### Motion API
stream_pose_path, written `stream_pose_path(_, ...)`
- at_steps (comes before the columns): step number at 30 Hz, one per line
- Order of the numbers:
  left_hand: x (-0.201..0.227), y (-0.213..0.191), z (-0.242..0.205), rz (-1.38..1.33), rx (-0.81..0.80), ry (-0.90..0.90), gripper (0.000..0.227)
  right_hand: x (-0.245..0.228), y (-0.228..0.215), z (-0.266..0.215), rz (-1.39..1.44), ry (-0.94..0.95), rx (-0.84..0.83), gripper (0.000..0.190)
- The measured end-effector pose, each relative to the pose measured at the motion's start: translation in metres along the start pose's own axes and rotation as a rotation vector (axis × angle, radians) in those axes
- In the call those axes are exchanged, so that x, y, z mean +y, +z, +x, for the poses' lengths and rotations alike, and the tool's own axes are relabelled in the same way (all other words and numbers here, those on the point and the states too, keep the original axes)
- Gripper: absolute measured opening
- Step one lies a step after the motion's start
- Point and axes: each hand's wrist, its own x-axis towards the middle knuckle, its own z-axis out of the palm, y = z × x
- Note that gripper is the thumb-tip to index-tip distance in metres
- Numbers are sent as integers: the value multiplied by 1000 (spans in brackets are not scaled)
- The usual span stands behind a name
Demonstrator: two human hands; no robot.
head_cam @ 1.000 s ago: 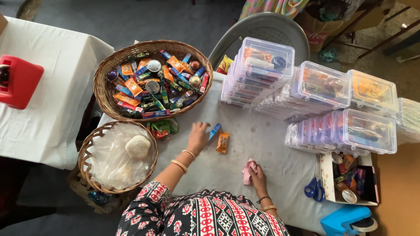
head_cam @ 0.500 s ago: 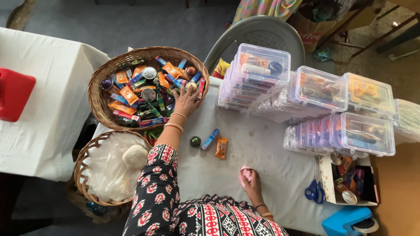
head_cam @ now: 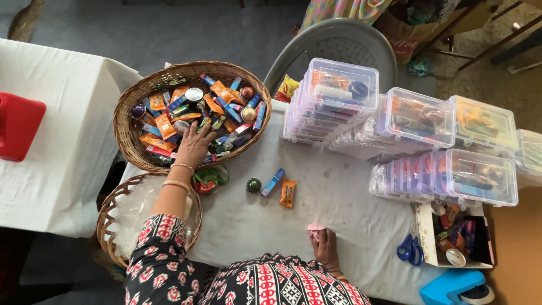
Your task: Packing small retail items from a basket and table into individual plastic containers and then into cardboard boxes.
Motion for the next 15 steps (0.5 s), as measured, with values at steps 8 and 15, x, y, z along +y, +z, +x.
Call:
stream_pose_path(8,37,-35,45,-133,-90,-213,22,-3,-4,1,15,43,-30,41)
stream_pose_path(15,95,-7,104,-94,-34,-12,69,2,-3,1,2,-4,-10,42)
